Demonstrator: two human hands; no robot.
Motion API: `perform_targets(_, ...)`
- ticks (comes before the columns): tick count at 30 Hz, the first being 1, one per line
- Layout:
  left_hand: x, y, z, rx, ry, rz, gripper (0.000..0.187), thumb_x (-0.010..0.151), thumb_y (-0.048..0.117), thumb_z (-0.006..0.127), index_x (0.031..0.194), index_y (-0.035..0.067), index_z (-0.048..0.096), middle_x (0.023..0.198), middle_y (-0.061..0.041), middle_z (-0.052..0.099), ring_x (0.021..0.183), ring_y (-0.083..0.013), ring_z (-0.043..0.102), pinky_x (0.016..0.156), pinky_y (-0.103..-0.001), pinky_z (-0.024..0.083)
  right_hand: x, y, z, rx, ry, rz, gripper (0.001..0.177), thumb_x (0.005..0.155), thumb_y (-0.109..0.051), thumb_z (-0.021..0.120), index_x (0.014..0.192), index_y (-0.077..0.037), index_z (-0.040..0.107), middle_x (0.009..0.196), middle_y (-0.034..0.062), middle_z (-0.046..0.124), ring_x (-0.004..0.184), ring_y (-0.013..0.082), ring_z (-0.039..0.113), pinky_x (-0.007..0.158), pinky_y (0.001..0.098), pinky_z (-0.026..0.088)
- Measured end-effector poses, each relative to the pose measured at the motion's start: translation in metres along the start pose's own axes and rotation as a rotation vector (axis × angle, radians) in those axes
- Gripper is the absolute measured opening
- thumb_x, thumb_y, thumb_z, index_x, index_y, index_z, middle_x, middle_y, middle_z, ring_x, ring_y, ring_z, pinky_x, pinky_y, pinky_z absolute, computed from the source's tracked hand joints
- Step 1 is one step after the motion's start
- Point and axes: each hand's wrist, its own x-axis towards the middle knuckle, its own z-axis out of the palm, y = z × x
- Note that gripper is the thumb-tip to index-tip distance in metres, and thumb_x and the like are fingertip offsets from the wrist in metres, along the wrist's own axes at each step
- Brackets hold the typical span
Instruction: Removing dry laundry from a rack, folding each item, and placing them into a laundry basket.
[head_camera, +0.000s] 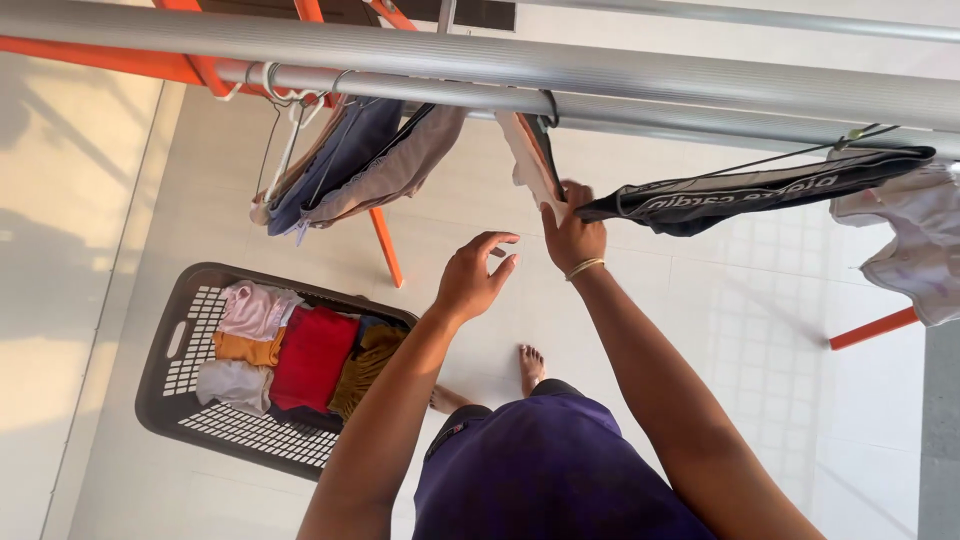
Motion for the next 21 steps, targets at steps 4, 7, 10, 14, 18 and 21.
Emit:
perform_targets(4, -0.009, 0.012, 0.014, -0.031, 0.005, -0.043, 0.031, 0.101, 0.025, 0.060, 0.129, 0.014, 0.065, 0.124, -0.007, 0.071, 0.105, -0.0259, 0.074, 0.093, -0.041, 0.058, 0.002, 0.020, 0.029, -0.012, -0.097, -0.026, 0.010, 0.103, -0.021, 0.056, 0.098, -0.016, 0.050, 0.080, 0.0001, 0.049, 0.067, 0.0288, 0.066, 0.061, 0.0375, 0.054)
perform_targets(7, -0.024, 0.013, 0.022, -0.046, 0.013, -0.069, 0.031, 0.100, 0.026, 0.062, 0.129, 0.014, 0.065, 0.124, -0.008, 0.071, 0.106, -0.0265, 0.074, 0.094, -0.042, 0.057, 0.007, 0.009, 0.016, 0.153, -0.093, -0.030, 0.020, 0.109, -0.017, 0.044, 0.090, -0.017, 0.038, 0.075, 0.0019, 0.043, 0.060, 0.0297, 0.062, 0.055, 0.0365, 0.047)
perform_targets(10, -0.038, 0.018, 0.024, -0.033, 0.042, -0.100, 0.031, 0.102, 0.027, 0.060, 0.129, 0.013, 0.065, 0.123, -0.009, 0.072, 0.104, -0.0265, 0.074, 0.093, -0.042, 0.057, -0.006, -0.002, 0.010, 0.080, -0.051, -0.082, 0.020, 0.110, -0.020, 0.043, 0.091, -0.018, 0.039, 0.072, 0.0011, 0.044, 0.058, 0.0282, 0.062, 0.053, 0.0349, 0.048)
perform_targets(14, -0.053, 0.054, 0.018, -0.209, 0.132, -0.175, 0.051, 0.103, 0.035, 0.058, 0.143, 0.005, 0.047, 0.136, -0.021, 0.062, 0.114, -0.0379, 0.068, 0.094, -0.047, 0.057, -0.059, -0.026, -0.012, 0.071, -0.145, -0.132, 0.009, 0.107, -0.017, 0.048, 0.105, -0.009, 0.047, 0.071, 0.0116, 0.054, 0.058, 0.0388, 0.065, 0.050, 0.0483, 0.054)
perform_targets(18, -0.060, 0.070, 0.030, -0.264, 0.197, -0.289, 0.067, 0.101, 0.041, 0.059, 0.150, 0.003, 0.034, 0.143, -0.024, 0.055, 0.117, -0.0404, 0.067, 0.090, -0.045, 0.061, -0.123, -0.053, -0.028, 0.162, -0.320, -0.141, 0.014, 0.100, -0.022, 0.053, 0.107, -0.012, 0.047, 0.075, 0.0155, 0.061, 0.061, 0.0415, 0.069, 0.051, 0.0503, 0.055)
perform_targets(21, -0.075, 0.024, 0.059, -0.225, 0.325, -0.412, 0.045, 0.101, 0.038, 0.060, 0.133, 0.006, 0.053, 0.125, -0.025, 0.068, 0.105, -0.0455, 0.070, 0.084, -0.049, 0.063, -0.165, -0.071, -0.032, 0.223, -0.379, -0.366, 0.031, 0.092, -0.026, 0.057, 0.113, -0.005, 0.050, 0.089, 0.0178, 0.062, 0.064, 0.0421, 0.069, 0.051, 0.0508, 0.055)
